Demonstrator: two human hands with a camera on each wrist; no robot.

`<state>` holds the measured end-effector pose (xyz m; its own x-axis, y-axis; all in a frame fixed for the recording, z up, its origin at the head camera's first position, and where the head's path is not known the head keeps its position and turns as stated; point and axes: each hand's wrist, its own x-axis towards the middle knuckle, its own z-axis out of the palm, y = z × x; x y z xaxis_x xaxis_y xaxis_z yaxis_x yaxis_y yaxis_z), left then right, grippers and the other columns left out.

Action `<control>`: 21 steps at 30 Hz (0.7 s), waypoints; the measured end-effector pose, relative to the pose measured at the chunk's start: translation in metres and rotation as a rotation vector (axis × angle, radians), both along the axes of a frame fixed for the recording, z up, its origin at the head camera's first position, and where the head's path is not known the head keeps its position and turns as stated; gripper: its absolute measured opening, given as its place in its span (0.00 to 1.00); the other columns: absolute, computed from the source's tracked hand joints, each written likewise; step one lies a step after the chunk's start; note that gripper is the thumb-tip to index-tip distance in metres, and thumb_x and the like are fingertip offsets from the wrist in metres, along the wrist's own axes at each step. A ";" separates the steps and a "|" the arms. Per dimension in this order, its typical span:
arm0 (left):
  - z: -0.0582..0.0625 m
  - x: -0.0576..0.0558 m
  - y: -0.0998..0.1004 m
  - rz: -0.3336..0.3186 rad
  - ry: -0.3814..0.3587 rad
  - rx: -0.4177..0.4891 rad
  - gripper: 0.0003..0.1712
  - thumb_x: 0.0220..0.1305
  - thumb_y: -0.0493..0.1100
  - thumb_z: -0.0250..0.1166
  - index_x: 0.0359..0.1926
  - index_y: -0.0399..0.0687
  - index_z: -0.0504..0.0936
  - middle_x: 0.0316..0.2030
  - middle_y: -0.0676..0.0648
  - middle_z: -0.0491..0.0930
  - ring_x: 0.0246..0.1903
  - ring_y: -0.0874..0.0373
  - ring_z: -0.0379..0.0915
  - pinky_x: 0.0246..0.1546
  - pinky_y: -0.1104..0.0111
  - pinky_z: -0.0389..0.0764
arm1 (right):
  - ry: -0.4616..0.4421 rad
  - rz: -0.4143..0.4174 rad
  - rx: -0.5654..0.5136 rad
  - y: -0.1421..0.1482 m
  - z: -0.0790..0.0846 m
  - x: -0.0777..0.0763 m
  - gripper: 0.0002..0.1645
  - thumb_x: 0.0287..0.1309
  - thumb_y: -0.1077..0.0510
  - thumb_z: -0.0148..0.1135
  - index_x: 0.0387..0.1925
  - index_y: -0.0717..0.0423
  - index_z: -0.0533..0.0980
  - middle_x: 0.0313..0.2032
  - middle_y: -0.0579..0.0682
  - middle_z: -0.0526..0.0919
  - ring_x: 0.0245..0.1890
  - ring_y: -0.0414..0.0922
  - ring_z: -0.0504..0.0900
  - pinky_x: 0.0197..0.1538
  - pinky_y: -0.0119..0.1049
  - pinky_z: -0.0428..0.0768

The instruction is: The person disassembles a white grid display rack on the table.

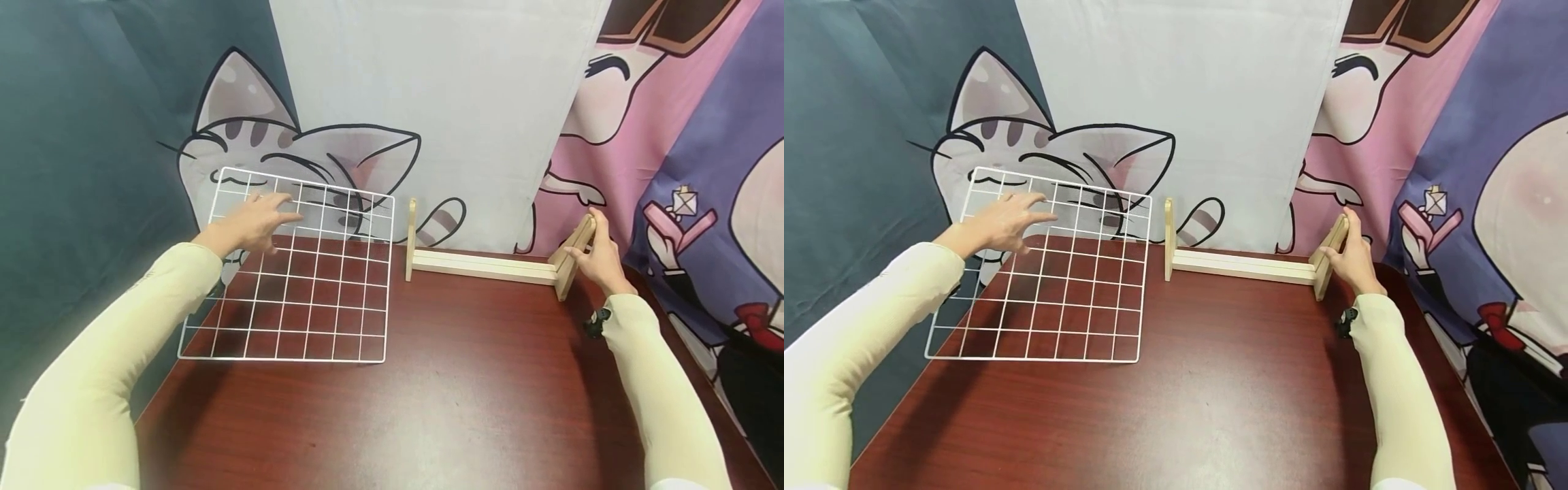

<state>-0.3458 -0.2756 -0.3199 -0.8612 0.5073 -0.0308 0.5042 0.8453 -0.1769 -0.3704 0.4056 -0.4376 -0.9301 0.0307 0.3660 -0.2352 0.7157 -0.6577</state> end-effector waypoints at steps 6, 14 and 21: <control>-0.024 -0.006 0.005 -0.011 -0.043 0.023 0.54 0.34 0.47 0.83 0.68 0.50 0.73 0.72 0.29 0.57 0.72 0.32 0.53 0.69 0.33 0.51 | -0.009 -0.010 -0.003 -0.002 0.001 0.000 0.62 0.55 0.69 0.68 0.78 0.41 0.41 0.67 0.75 0.64 0.58 0.79 0.71 0.57 0.72 0.70; -0.051 -0.010 0.008 -0.076 -0.111 -0.008 0.53 0.33 0.46 0.84 0.66 0.46 0.74 0.69 0.25 0.61 0.67 0.27 0.62 0.67 0.39 0.63 | -0.021 -0.021 -0.022 -0.004 0.001 0.002 0.61 0.56 0.68 0.68 0.78 0.39 0.41 0.67 0.75 0.65 0.59 0.79 0.71 0.55 0.72 0.71; -0.071 -0.020 0.011 -0.071 -0.154 -0.071 0.54 0.34 0.45 0.84 0.67 0.47 0.73 0.69 0.26 0.61 0.67 0.30 0.62 0.65 0.41 0.67 | -0.002 -0.027 -0.011 -0.005 -0.001 0.002 0.61 0.56 0.69 0.67 0.78 0.40 0.41 0.67 0.75 0.65 0.57 0.79 0.72 0.54 0.70 0.73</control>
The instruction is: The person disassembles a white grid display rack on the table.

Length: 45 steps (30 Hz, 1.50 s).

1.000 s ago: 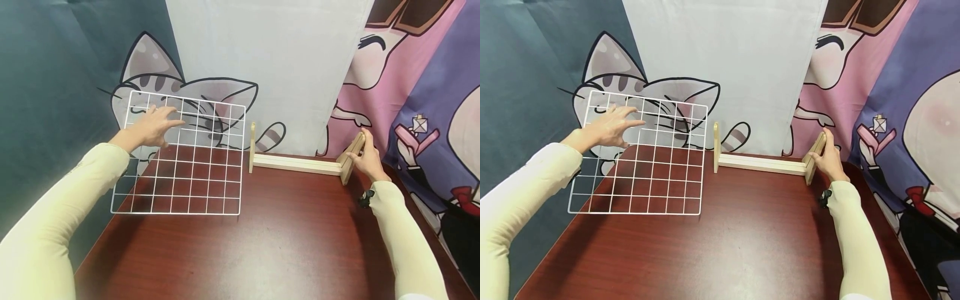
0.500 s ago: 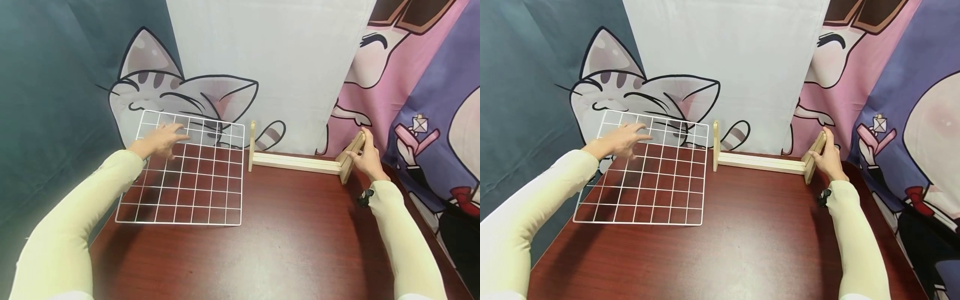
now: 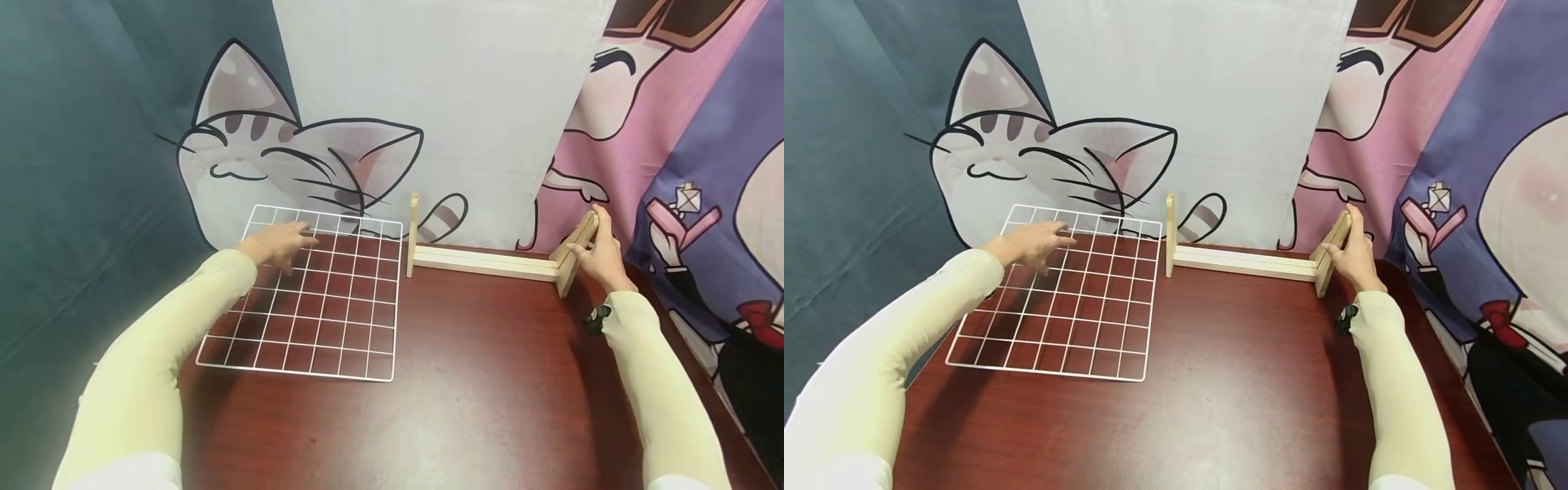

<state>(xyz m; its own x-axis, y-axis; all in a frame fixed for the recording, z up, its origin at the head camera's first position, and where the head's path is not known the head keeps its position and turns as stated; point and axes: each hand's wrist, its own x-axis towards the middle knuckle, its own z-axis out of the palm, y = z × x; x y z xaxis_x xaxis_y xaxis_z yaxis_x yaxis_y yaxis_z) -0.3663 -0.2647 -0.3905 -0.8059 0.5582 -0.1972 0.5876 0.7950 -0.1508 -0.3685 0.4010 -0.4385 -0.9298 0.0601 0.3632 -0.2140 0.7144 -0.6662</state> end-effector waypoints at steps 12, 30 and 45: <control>-0.046 -0.002 0.001 0.057 -0.051 -0.020 0.55 0.34 0.44 0.85 0.69 0.53 0.72 0.70 0.34 0.63 0.66 0.37 0.67 0.57 0.43 0.76 | -0.016 -0.004 -0.006 -0.007 -0.001 -0.001 0.61 0.56 0.69 0.67 0.78 0.40 0.42 0.68 0.74 0.65 0.58 0.78 0.72 0.53 0.71 0.73; -0.055 -0.012 0.008 0.010 -0.089 -0.047 0.52 0.32 0.43 0.85 0.65 0.53 0.76 0.61 0.37 0.70 0.59 0.42 0.73 0.57 0.48 0.77 | -0.010 -0.040 -0.001 -0.006 0.000 0.000 0.59 0.57 0.68 0.66 0.78 0.39 0.42 0.62 0.73 0.71 0.58 0.75 0.74 0.55 0.69 0.73; -0.053 -0.022 0.019 0.049 -0.172 -0.118 0.49 0.36 0.38 0.83 0.65 0.50 0.74 0.54 0.42 0.73 0.56 0.44 0.74 0.60 0.51 0.76 | -0.014 -0.049 0.007 -0.006 0.001 0.000 0.59 0.57 0.70 0.65 0.78 0.39 0.42 0.60 0.67 0.74 0.60 0.72 0.74 0.57 0.67 0.72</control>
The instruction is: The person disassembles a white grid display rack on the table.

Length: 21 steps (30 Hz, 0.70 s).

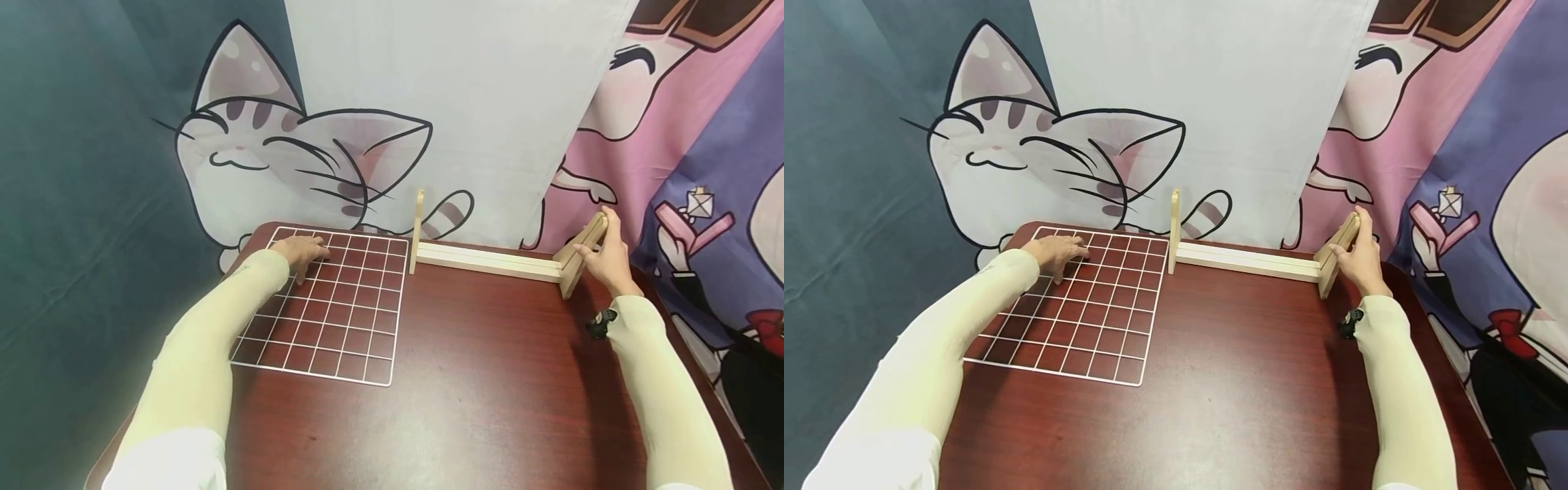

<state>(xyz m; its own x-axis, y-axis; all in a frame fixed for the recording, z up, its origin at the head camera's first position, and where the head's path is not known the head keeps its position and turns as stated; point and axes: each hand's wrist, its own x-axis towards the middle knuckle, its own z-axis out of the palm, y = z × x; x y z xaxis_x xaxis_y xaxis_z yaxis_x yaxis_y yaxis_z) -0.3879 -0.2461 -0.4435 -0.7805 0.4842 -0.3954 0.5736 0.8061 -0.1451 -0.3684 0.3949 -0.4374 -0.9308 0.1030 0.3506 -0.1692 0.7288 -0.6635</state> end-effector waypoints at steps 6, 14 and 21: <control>0.000 0.000 0.000 -0.009 -0.014 -0.008 0.50 0.37 0.37 0.83 0.65 0.49 0.73 0.58 0.41 0.73 0.58 0.45 0.73 0.63 0.52 0.74 | -0.014 0.001 -0.002 -0.003 -0.001 0.001 0.59 0.58 0.68 0.65 0.78 0.39 0.42 0.61 0.70 0.73 0.59 0.74 0.74 0.56 0.69 0.73; 0.005 0.006 0.003 0.060 -0.023 0.000 0.51 0.38 0.37 0.83 0.67 0.51 0.71 0.62 0.42 0.73 0.62 0.43 0.72 0.63 0.49 0.74 | -0.014 0.003 -0.011 -0.001 0.002 0.002 0.60 0.57 0.69 0.66 0.78 0.39 0.42 0.64 0.73 0.70 0.60 0.75 0.73 0.56 0.69 0.72; 0.008 0.008 0.001 0.081 -0.044 0.041 0.52 0.42 0.38 0.81 0.71 0.51 0.68 0.71 0.39 0.66 0.69 0.39 0.64 0.67 0.46 0.68 | -0.022 -0.009 -0.018 0.001 0.004 0.004 0.59 0.58 0.67 0.66 0.78 0.37 0.42 0.62 0.67 0.74 0.62 0.70 0.73 0.59 0.66 0.71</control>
<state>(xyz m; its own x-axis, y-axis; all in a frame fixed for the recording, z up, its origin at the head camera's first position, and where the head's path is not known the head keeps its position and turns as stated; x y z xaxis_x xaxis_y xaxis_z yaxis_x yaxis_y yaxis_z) -0.3797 -0.2452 -0.4358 -0.8001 0.4367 -0.4113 0.5116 0.8547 -0.0876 -0.3646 0.3963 -0.4333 -0.9372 0.1176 0.3284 -0.1480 0.7183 -0.6798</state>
